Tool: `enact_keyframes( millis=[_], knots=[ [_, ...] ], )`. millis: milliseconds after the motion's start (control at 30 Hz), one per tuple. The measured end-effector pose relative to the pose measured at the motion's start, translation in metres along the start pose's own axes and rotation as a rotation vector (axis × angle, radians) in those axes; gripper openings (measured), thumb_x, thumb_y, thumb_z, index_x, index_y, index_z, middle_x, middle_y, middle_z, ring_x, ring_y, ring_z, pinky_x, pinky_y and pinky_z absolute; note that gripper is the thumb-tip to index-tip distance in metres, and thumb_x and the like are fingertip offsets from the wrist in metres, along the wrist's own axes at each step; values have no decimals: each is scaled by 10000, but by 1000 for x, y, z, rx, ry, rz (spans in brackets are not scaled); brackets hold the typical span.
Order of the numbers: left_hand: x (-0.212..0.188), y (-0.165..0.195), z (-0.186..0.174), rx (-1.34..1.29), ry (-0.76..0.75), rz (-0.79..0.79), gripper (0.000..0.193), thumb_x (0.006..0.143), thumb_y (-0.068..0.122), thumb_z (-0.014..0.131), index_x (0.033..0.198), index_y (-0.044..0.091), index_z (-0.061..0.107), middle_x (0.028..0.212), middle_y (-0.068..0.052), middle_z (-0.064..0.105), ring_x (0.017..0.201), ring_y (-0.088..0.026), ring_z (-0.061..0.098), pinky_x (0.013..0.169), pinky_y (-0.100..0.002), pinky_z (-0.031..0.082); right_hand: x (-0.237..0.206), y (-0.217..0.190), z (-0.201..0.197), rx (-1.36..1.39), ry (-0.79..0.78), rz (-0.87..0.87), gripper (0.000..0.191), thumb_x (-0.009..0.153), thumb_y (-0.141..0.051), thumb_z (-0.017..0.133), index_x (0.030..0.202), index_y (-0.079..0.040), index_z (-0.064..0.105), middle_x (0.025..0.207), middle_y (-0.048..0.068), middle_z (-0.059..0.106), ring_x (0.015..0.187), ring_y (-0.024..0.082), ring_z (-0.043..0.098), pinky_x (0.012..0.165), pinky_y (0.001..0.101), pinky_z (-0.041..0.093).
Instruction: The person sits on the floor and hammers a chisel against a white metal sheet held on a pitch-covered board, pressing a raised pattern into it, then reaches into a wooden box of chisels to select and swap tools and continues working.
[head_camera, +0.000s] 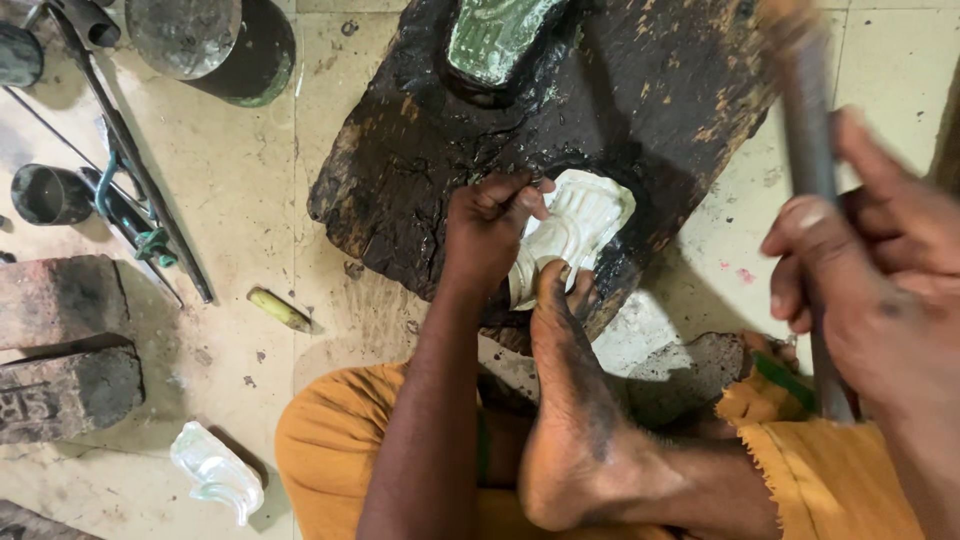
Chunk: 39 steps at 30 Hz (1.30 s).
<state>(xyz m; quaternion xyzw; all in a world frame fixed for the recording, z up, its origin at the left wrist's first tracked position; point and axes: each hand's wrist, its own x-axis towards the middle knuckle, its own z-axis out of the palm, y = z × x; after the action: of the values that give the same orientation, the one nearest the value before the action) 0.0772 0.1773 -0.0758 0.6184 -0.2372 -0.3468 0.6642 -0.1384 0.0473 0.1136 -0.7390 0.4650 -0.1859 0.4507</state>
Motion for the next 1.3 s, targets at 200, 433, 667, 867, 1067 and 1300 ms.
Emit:
enact_keyframes(
  millis=[200,433,667,867,1067,1300],
  knots=[
    [1,-2,-1,-23,12,-68,176,1004,20,635,1128,-64,727,925,-73,758,811,-86,656,778,-262,540,28,-16,10,-380,-482,312,488,935,-251,736,1404,-257,603,733,66,792,446,144,679,451,291,554],
    [0,-10,-4,-19,-34,59,197,973,-45,593,1131,-87,703,979,-101,740,901,-138,694,885,-286,559,28,20,-2,-104,-267,-119,185,1029,-196,656,1200,-133,689,887,87,747,556,76,665,464,258,517],
    [-1,-5,-6,135,-75,113,137,996,-20,684,871,-65,716,963,-108,737,915,-160,680,845,-300,538,26,17,-2,-35,-149,-22,512,1047,-164,631,1544,-63,555,831,133,679,537,85,562,442,266,455],
    [2,2,-4,80,-101,12,107,962,13,674,978,-47,761,852,-86,712,802,-140,683,819,-297,560,13,19,-5,366,-182,277,478,1019,-122,565,1493,-55,550,925,34,761,543,73,616,432,228,502],
    [2,-3,0,67,-109,130,96,980,-9,668,1024,-82,711,809,-82,718,885,-146,743,847,-305,598,6,31,-7,-164,-306,137,492,958,-116,688,1449,-113,649,720,117,751,407,137,594,343,283,480],
    [0,-2,1,67,-127,102,106,988,-19,647,1039,-80,718,826,-98,739,829,-132,721,811,-310,597,1,40,-4,-46,-259,104,501,999,-121,645,1496,-113,587,792,103,711,477,104,596,430,273,509]
  ],
)
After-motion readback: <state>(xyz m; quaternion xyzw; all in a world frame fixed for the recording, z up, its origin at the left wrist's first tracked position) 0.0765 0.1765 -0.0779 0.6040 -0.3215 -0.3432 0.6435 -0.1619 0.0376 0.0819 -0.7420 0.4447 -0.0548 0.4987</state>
